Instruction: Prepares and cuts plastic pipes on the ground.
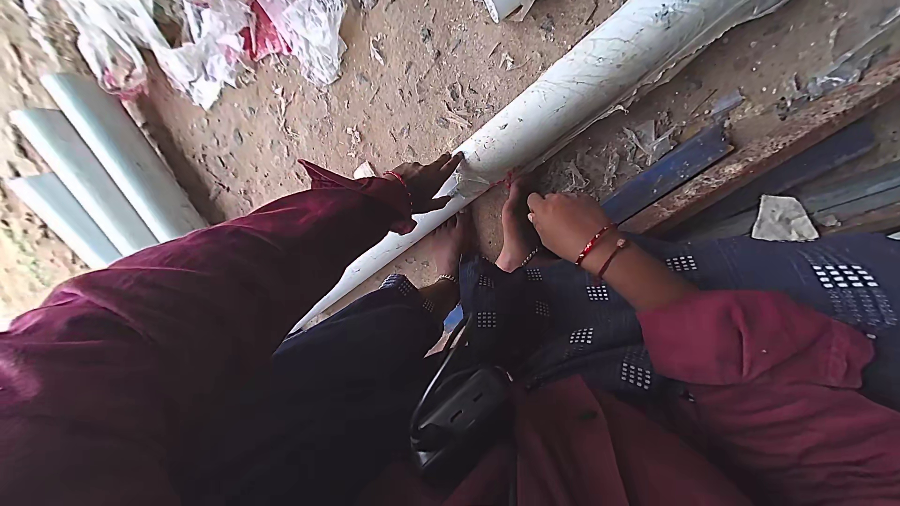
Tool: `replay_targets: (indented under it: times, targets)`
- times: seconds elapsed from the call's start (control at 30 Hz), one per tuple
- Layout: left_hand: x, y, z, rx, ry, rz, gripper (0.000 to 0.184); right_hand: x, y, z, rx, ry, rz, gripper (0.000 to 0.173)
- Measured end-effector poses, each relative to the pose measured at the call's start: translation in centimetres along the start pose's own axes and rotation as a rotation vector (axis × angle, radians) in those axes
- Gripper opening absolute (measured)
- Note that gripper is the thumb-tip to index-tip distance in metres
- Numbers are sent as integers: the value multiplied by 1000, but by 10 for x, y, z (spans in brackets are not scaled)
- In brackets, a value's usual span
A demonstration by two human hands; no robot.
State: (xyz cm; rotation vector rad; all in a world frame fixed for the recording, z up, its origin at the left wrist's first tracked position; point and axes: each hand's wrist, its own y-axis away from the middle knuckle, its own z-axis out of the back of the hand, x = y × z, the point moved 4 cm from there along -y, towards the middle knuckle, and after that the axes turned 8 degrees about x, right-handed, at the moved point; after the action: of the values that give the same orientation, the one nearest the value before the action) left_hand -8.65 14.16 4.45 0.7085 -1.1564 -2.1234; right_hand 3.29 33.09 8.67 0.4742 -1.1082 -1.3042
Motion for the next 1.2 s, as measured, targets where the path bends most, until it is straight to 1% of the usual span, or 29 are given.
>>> replay_targets:
  times: [0.03,0.1,0.17,0.23,0.3,0.4,0.53,0.63,0.67,0.73,0.83,0.9,0.97,1.0,1.03,1.07,1.1,1.17,1.2]
  targets:
    - [-3,0,5,58,-10,24,89,0,1,0,-5,0,2,30]
    - [2,-6,4,40,6,9,98,0,1,0,-7,6,0,29]
    - [3,-9,3,42,11,21,103,0,0,0,-5,5,-3,29]
    - [4,-12,4,61,-2,27,104,0,1,0,-8,-1,-1,29]
    - [11,-18,1,35,-2,-4,105,0,1,1,5,-2,-3,30]
    - [10,-20,4,82,-19,8,107,0,1,1,9,3,1,29]
    - [-8,-9,16,177,-59,89,99,2,3,2,4,-3,8,31]
    - [-13,-9,19,220,-92,130,97,1,3,2,1,-1,7,30]
    - [-12,-12,17,227,-99,138,94,1,3,2,3,-3,5,30]
    - [-4,-19,13,213,-163,125,77,1,3,2,-3,-3,9,29]
    - [12,-26,11,99,-283,7,62,0,1,1,-25,11,12,28]
    - [10,-15,17,-26,-211,-99,45,-1,2,0,-18,10,8,29]
    - [4,3,20,-181,-125,-296,29,0,2,1,-18,10,5,29]
    - [2,8,19,-222,-119,-390,24,0,1,2,-15,8,4,29]
    - [-2,13,18,-179,-132,-421,22,0,1,2,-10,5,5,29]
    - [-7,16,19,-84,-164,-401,24,0,2,2,-4,-2,6,30]
    - [-8,17,17,-31,-175,-383,25,0,1,2,-2,-5,6,30]
    - [-6,19,14,-6,-108,-377,25,0,1,1,-7,1,8,29]
    - [-2,17,10,-60,-95,-422,24,0,1,1,-10,3,9,29]
